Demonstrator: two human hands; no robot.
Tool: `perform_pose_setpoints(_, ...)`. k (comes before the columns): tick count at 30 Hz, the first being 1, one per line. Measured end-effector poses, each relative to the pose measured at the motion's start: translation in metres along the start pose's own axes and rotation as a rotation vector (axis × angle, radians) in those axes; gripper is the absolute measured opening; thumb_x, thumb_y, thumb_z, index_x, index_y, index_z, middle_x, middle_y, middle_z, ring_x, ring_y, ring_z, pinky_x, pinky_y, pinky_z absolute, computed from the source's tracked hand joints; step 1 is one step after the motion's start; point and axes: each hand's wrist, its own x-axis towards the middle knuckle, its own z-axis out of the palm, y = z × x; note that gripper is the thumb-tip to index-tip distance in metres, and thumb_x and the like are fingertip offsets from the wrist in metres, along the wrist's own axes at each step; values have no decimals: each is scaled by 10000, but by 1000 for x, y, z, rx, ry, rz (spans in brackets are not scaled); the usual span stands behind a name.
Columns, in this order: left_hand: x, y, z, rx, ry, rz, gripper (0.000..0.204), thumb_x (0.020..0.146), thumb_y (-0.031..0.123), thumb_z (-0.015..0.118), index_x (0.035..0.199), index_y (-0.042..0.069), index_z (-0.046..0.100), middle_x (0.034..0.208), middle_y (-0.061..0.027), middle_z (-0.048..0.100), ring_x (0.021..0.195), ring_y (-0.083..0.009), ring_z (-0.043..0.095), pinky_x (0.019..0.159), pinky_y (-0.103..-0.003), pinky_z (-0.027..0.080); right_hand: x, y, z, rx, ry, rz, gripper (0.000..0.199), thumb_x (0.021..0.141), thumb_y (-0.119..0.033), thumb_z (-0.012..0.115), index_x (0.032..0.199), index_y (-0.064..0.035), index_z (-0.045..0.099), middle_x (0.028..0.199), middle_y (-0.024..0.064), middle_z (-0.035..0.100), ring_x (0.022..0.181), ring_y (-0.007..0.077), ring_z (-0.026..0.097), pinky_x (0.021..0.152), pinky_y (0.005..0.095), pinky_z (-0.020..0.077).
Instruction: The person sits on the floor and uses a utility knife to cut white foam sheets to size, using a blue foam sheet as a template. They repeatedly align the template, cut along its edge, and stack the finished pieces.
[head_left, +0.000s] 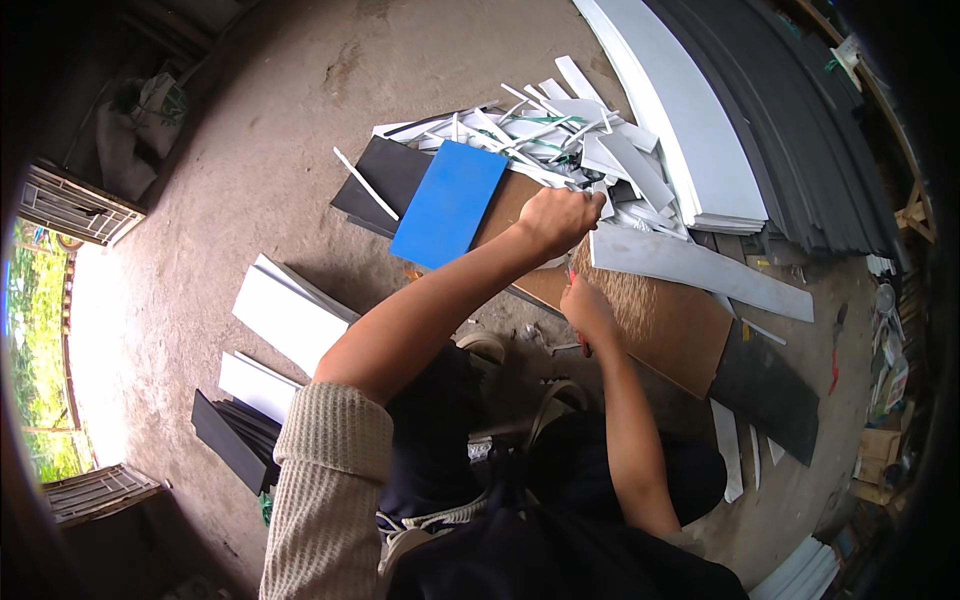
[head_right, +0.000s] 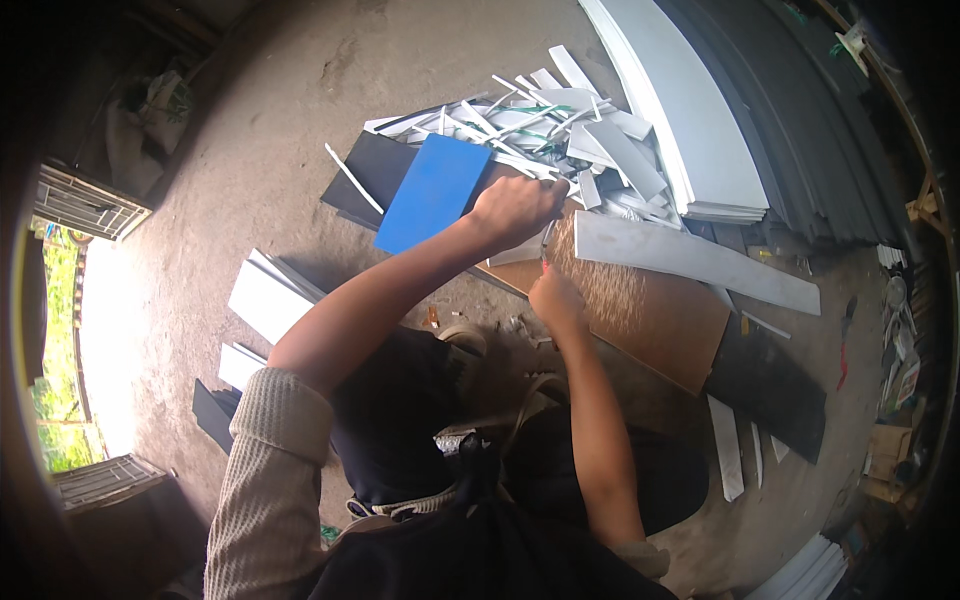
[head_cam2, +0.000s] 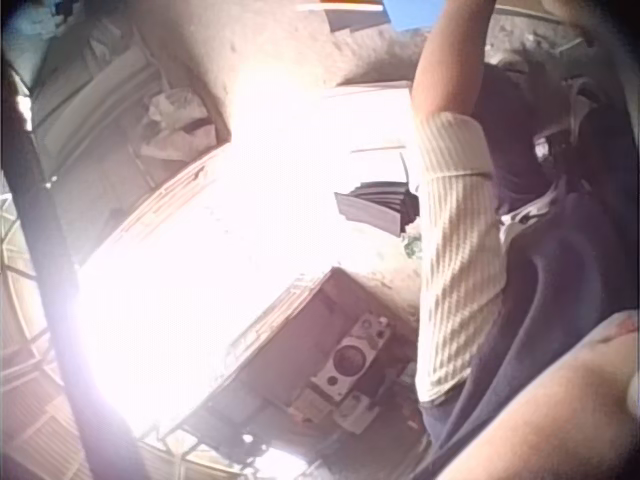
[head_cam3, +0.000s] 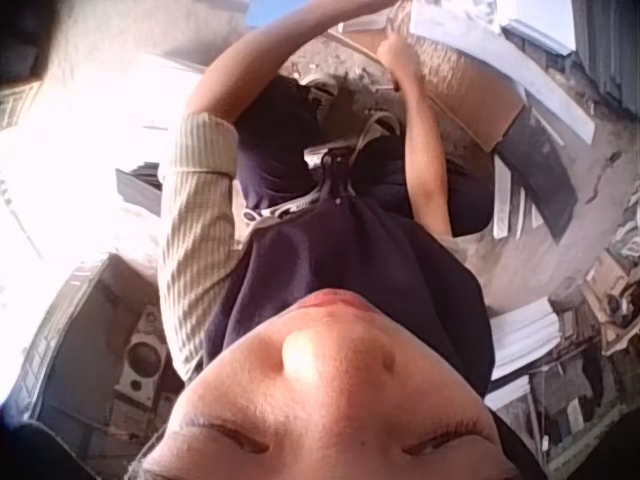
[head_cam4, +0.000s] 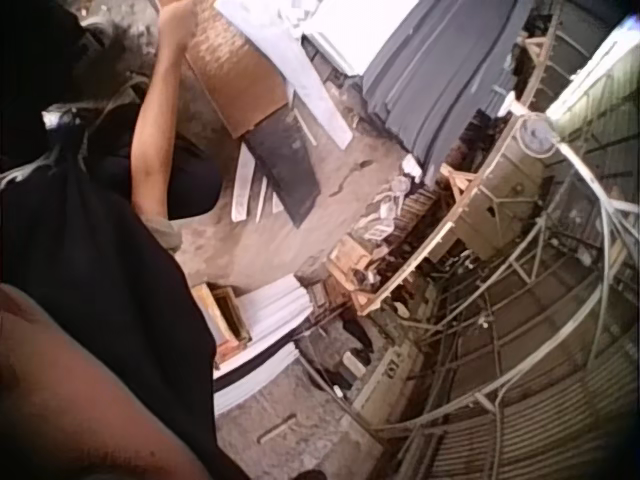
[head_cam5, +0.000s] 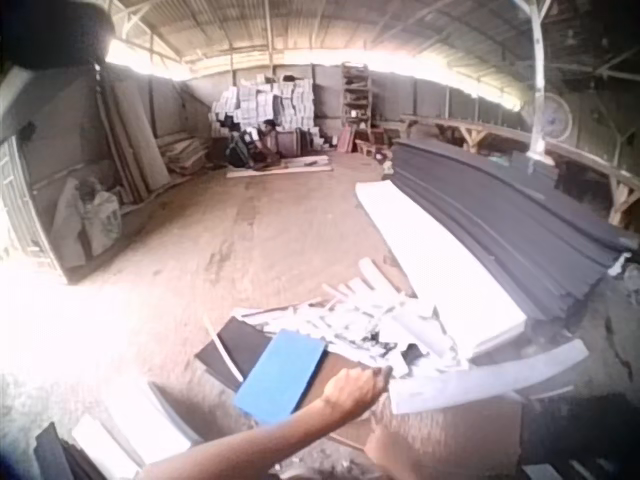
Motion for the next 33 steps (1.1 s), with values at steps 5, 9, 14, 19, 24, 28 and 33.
perform_pose_setpoints(5,-1,-3,-2,-2,-53,-9,296,825,304,514,977,67,424,566,-98,566,542,-287,598,444,-388,466,8,-6,5,-56,-4,28,302,801,-182,422,983,54,468,910,268,582,898,392,567,783,464,443)
perform_pose_setpoints(9,-4,1,-12,-56,-81,6,228,819,237,502,953,58,456,664,-94,595,617,-271,615,500,-377,484,18,0,20,-84,-18,67,295,808,-179,418,998,41,464,934,258,585,913,381,571,789,456,446)
perform_pose_setpoints(14,-4,1,-21,-96,-125,-22,201,813,200,497,947,52,472,720,-94,610,661,-263,623,539,-375,494,28,7,38,-84,-51,58,298,813,-185,422,1006,37,465,945,263,580,923,379,567,791,445,450)
perform_pose_setpoints(19,-6,-8,-14,-61,-83,-19,208,811,205,494,951,54,469,735,-93,613,661,-262,623,542,-375,494,39,18,69,-115,-10,8,263,827,-181,422,996,19,451,923,258,586,885,380,579,758,448,463)
perform_pose_setpoints(24,1,-16,-12,-110,-67,-45,204,823,209,477,952,52,453,692,-108,602,646,-281,618,520,-376,488,35,43,103,-135,28,21,199,856,-184,398,956,-13,392,796,243,607,753,389,605,653,461,488)
perform_pose_setpoints(28,0,-27,-8,-108,-80,-109,257,837,272,496,934,47,418,636,-136,578,611,-313,600,504,-405,467,36,48,121,-100,42,10,237,876,-254,381,954,-32,354,754,248,599,727,409,592,647,510,466)
perform_pose_setpoints(33,-5,-51,-3,-195,32,-248,269,817,236,533,953,28,429,684,-170,593,654,-344,596,555,-427,472,37,55,103,-127,51,14,255,858,-294,405,948,-55,397,743,243,598,730,392,598,651,496,470)
